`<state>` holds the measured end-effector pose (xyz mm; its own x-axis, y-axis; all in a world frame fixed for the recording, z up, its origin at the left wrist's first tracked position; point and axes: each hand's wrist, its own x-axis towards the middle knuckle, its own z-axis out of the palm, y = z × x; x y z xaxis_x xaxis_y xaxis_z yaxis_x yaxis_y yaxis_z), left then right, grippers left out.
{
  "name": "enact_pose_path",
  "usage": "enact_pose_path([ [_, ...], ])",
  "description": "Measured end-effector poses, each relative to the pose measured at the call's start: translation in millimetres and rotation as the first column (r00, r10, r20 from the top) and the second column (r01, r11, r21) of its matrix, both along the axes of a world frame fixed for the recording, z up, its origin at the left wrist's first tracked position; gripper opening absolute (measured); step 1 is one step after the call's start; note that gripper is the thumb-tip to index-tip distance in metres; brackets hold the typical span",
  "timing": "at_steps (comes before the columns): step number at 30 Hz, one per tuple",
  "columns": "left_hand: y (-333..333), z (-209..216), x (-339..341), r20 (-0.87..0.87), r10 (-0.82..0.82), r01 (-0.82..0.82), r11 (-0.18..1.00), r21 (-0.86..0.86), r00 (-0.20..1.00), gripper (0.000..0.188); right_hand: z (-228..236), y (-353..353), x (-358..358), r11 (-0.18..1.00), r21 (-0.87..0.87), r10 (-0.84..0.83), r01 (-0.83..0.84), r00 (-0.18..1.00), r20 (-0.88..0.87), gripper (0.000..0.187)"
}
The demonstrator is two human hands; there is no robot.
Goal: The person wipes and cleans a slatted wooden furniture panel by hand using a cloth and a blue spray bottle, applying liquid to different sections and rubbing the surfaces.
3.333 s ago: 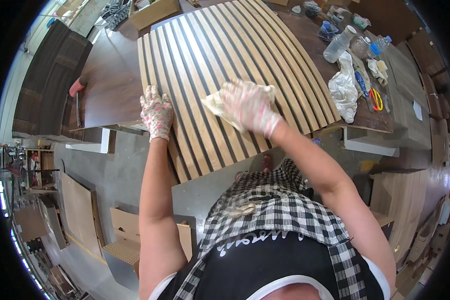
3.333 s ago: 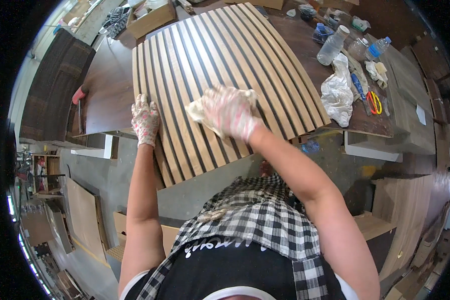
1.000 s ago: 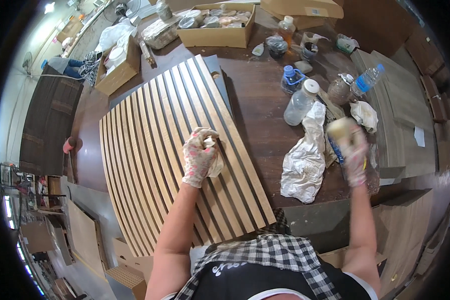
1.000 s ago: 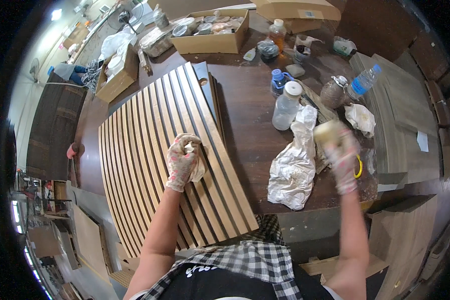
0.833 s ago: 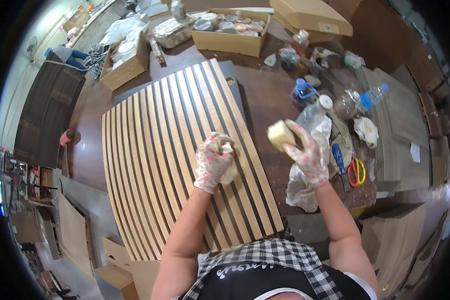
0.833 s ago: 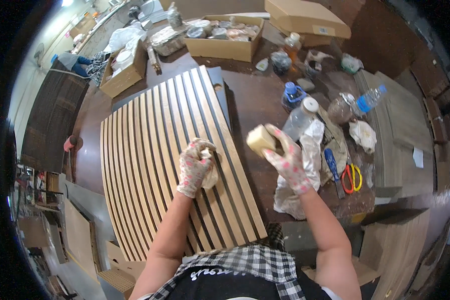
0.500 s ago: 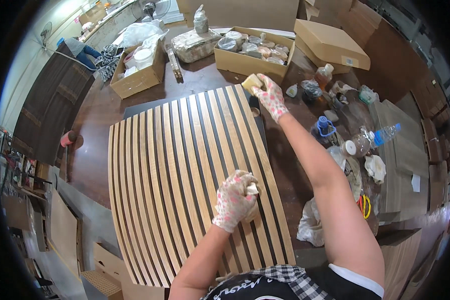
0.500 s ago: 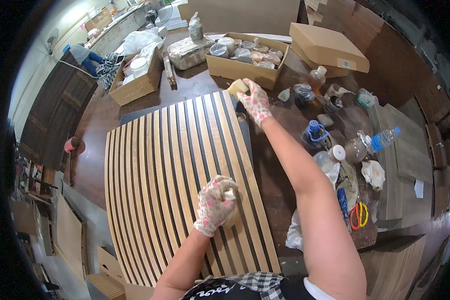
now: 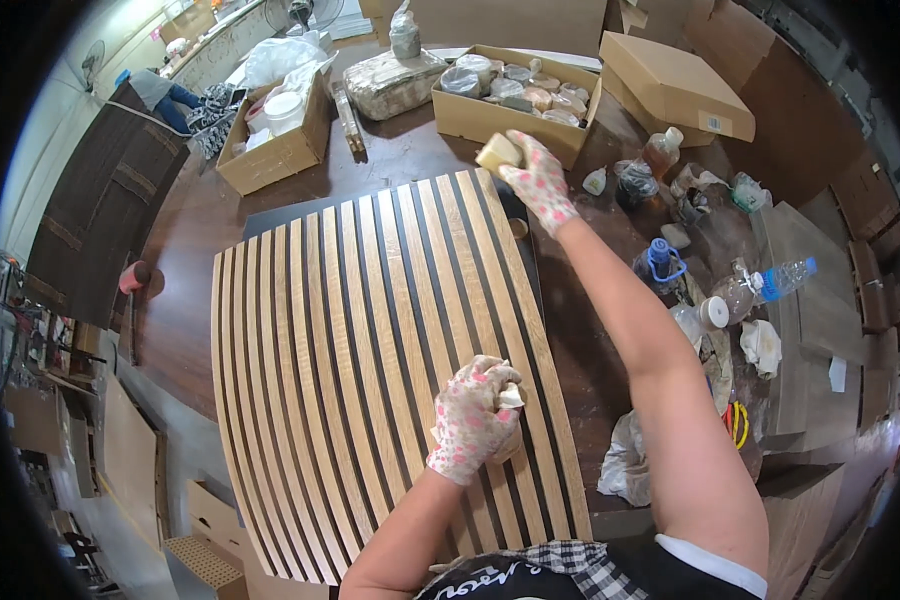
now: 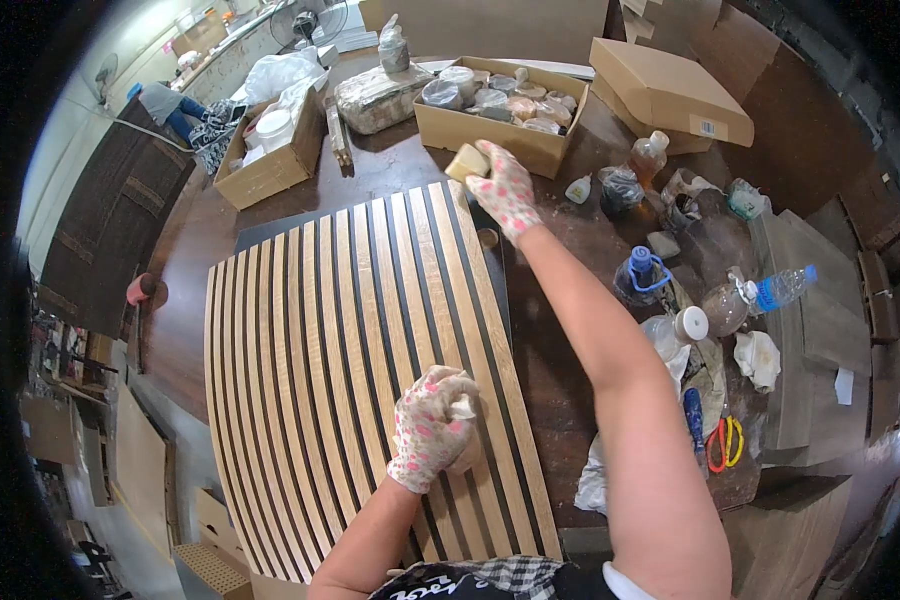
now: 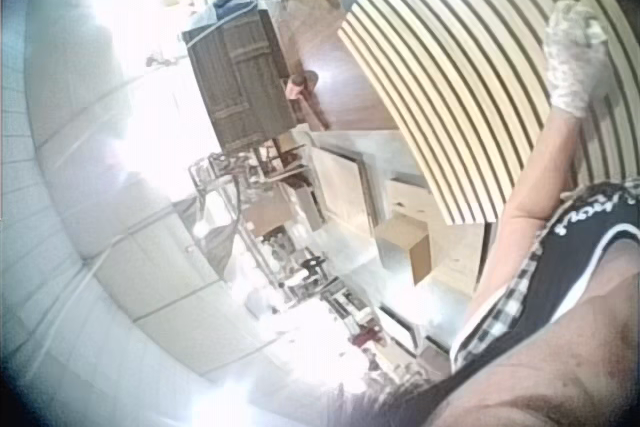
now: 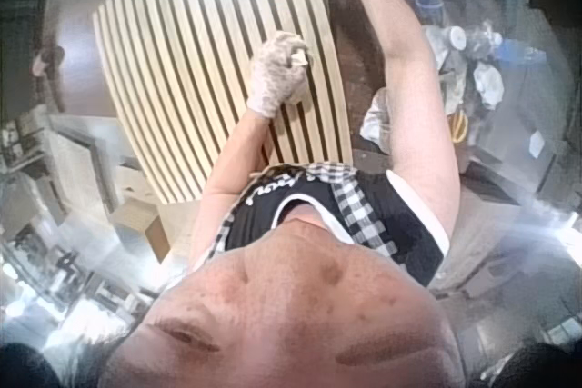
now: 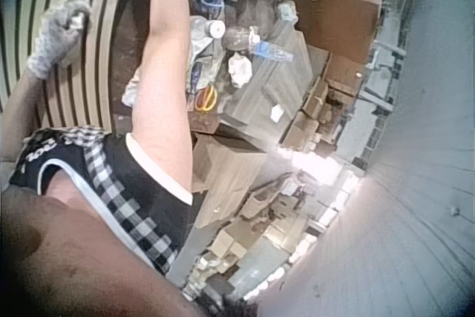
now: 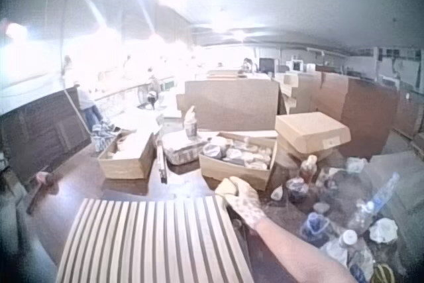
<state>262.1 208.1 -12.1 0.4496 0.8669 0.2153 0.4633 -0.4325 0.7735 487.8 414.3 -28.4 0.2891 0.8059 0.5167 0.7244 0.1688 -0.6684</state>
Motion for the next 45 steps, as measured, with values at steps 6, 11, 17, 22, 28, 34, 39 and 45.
enact_pose_path([
  [6,-5,-5,-5,0.041,0.032,-0.032,0.999,0.016,0.999,0.019,5,-36,-10,0.968,-0.223,0.113,-0.115,0.993,-0.022,0.046],
  [11,-8,-10,-5,0.029,0.023,-0.023,1.000,0.015,0.999,0.023,3,-187,-15,0.918,-0.191,0.355,-0.347,0.935,0.012,0.043],
  [17,-5,-2,-6,0.065,0.015,-0.013,1.000,-0.019,0.998,0.021,35,-378,-44,0.817,-0.383,0.350,-0.431,0.899,-0.264,0.045],
  [22,0,-11,-5,0.135,0.026,-0.024,1.000,-0.019,0.990,0.019,52,-476,-29,0.573,-0.515,0.475,-0.638,0.770,-0.426,0.038],
  [28,-4,6,-5,0.333,0.015,-0.015,1.000,-0.003,0.943,0.029,80,-473,-49,0.918,-0.310,-0.385,0.247,0.745,-0.545,0.045],
  [34,-49,21,21,-0.395,-0.492,0.616,0.724,0.311,0.776,0.060,21,-433,-131,0.897,-0.254,-0.441,0.361,0.706,-0.554,0.052],
  [39,35,-10,27,-0.579,-0.286,0.517,0.808,0.283,0.764,0.050,16,-435,-145,0.885,-0.377,-0.428,0.273,0.794,-0.431,0.050],
  [45,189,-38,83,-0.473,0.168,0.070,0.893,0.446,0.865,0.041,-6,-442,-147,0.881,-0.320,-0.451,0.349,0.824,-0.342,0.059],
])
